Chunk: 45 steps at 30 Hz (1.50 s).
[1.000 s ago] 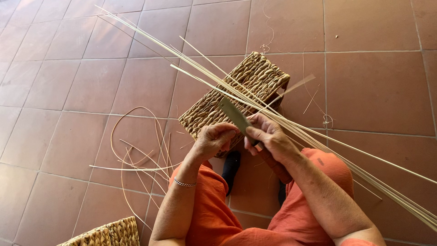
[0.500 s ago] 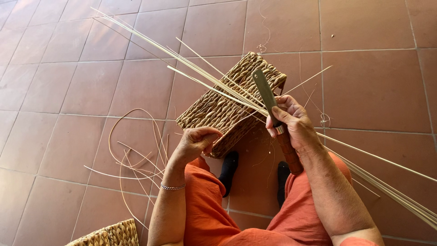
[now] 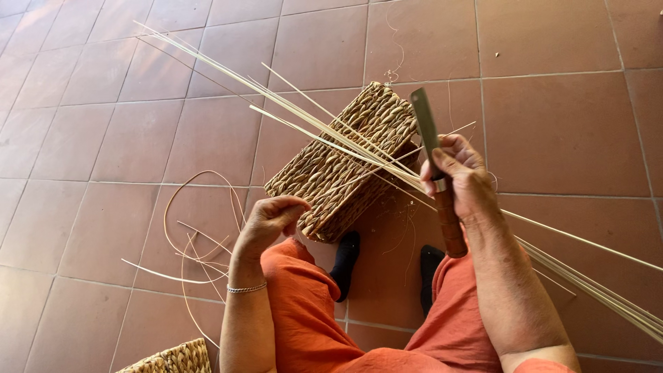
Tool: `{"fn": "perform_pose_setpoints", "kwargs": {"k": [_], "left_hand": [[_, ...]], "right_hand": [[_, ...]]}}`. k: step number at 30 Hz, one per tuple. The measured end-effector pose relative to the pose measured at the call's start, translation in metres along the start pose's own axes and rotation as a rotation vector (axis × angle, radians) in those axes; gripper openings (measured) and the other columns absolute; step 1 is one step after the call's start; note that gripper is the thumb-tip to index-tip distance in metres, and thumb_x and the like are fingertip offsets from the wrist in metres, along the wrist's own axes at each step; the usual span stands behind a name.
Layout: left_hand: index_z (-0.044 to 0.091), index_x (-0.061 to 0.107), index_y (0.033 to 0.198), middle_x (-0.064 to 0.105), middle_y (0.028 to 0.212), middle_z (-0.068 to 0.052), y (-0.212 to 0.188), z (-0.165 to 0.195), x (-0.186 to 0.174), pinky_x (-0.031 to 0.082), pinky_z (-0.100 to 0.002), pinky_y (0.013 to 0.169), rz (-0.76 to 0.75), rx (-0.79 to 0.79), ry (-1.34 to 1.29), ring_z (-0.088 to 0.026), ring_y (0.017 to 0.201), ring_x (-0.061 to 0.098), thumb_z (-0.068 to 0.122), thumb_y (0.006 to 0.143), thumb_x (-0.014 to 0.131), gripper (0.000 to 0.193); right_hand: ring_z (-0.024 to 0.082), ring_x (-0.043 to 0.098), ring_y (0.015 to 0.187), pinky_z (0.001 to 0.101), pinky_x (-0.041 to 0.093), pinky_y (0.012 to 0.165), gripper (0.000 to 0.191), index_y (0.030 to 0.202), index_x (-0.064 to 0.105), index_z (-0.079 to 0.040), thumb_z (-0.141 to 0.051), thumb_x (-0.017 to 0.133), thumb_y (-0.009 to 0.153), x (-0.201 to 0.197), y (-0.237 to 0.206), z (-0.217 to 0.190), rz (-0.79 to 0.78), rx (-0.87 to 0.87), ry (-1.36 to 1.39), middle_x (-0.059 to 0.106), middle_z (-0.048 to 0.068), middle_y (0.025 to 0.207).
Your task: The person sits on a tiled floor and uses a knife to split long bamboo strips into thinner strands. They hold the strips against a small woven stool and repeatedly shave and separate the material, discarding the thin offcuts onto the floor.
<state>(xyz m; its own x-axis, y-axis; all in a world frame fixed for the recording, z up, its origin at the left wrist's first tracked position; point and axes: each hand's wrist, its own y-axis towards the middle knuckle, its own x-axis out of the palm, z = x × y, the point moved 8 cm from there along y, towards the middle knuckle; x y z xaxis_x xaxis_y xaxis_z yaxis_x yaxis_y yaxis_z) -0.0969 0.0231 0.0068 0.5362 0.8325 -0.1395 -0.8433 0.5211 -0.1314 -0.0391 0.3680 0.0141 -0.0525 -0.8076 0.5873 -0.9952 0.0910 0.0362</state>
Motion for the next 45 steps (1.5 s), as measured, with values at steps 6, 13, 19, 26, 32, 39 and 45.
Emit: {"fn": "perform_pose_setpoints", "kwargs": {"k": [6, 13, 19, 26, 32, 39, 45], "left_hand": [[0.004, 0.08, 0.104, 0.07, 0.07, 0.0, -0.003, 0.002, -0.011, 0.049, -0.022, 0.05, 0.058, -0.019, 0.01, -0.006, 0.057, 0.059, 0.011, 0.095, 0.072, 0.014], [0.005, 0.077, 0.107, 0.067, 0.067, -0.001, 0.007, 0.003, -0.016, 0.052, -0.022, 0.05, 0.172, -0.013, 0.052, -0.006, 0.055, 0.06, 0.014, 0.1, 0.066, 0.016], [0.005, 0.076, 0.108, 0.068, 0.068, -0.001, 0.029, -0.003, 0.02, 0.048, -0.021, 0.044, 0.094, -0.016, -0.031, -0.005, 0.053, 0.057, 0.015, 0.101, 0.065, 0.017], [0.005, 0.073, 0.114, 0.066, 0.072, 0.0, 0.033, 0.004, 0.058, 0.052, -0.023, 0.055, -0.023, 0.025, 0.051, -0.004, 0.062, 0.059, 0.018, 0.099, 0.069, 0.021], [0.007, 0.071, 0.115, 0.07, 0.076, 0.001, 0.023, -0.005, 0.018, 0.058, -0.025, 0.06, 0.046, -0.079, 0.23, -0.006, 0.066, 0.065, 0.024, 0.1, 0.065, 0.023], [0.004, 0.075, 0.106, 0.071, 0.075, -0.003, 0.009, -0.015, -0.008, 0.057, -0.025, 0.058, 0.063, -0.029, 0.208, -0.007, 0.064, 0.064, 0.017, 0.1, 0.067, 0.016], [0.006, 0.076, 0.109, 0.071, 0.075, 0.0, 0.019, -0.005, 0.024, 0.056, -0.023, 0.054, 0.028, 0.032, 0.138, -0.004, 0.062, 0.064, 0.013, 0.1, 0.067, 0.015]], "right_hand": [[0.019, 0.063, 0.061, 0.0308, 0.052, 0.049, 0.007, 0.115, 0.058, -0.008, -0.011, 0.056, 0.109, -0.032, -0.002, -0.014, 0.153, -0.088, -0.057, 0.07, 0.012, 0.079], [0.019, 0.066, 0.071, 0.0316, 0.057, 0.062, 0.013, 0.123, 0.055, -0.009, -0.014, 0.049, 0.113, -0.054, -0.009, -0.036, 0.484, -0.254, 0.011, 0.069, 0.009, 0.085], [0.015, 0.061, 0.052, 0.0272, 0.05, 0.045, 0.05, 0.148, 0.044, -0.008, -0.018, 0.053, 0.1, 0.051, -0.008, 0.029, -0.071, 0.13, -0.364, 0.069, 0.007, 0.07], [0.015, 0.063, 0.058, 0.0281, 0.052, 0.049, 0.042, 0.142, 0.052, -0.004, -0.015, 0.056, 0.102, 0.1, -0.013, 0.075, -0.252, 0.381, -0.141, 0.071, 0.007, 0.077], [0.015, 0.062, 0.058, 0.0283, 0.051, 0.048, 0.025, 0.131, 0.061, -0.012, -0.014, 0.051, 0.108, 0.029, 0.006, 0.022, 0.117, 0.08, -0.138, 0.068, 0.005, 0.075], [0.017, 0.064, 0.067, 0.0302, 0.054, 0.058, 0.032, 0.146, 0.052, -0.011, -0.012, 0.051, 0.114, -0.007, 0.006, -0.012, 0.208, -0.159, 0.048, 0.07, 0.007, 0.086], [0.012, 0.06, 0.05, 0.024, 0.051, 0.045, 0.057, 0.156, 0.035, -0.005, -0.026, 0.052, 0.106, 0.064, 0.0, 0.045, -0.083, 0.191, -0.225, 0.067, 0.003, 0.066]]}}
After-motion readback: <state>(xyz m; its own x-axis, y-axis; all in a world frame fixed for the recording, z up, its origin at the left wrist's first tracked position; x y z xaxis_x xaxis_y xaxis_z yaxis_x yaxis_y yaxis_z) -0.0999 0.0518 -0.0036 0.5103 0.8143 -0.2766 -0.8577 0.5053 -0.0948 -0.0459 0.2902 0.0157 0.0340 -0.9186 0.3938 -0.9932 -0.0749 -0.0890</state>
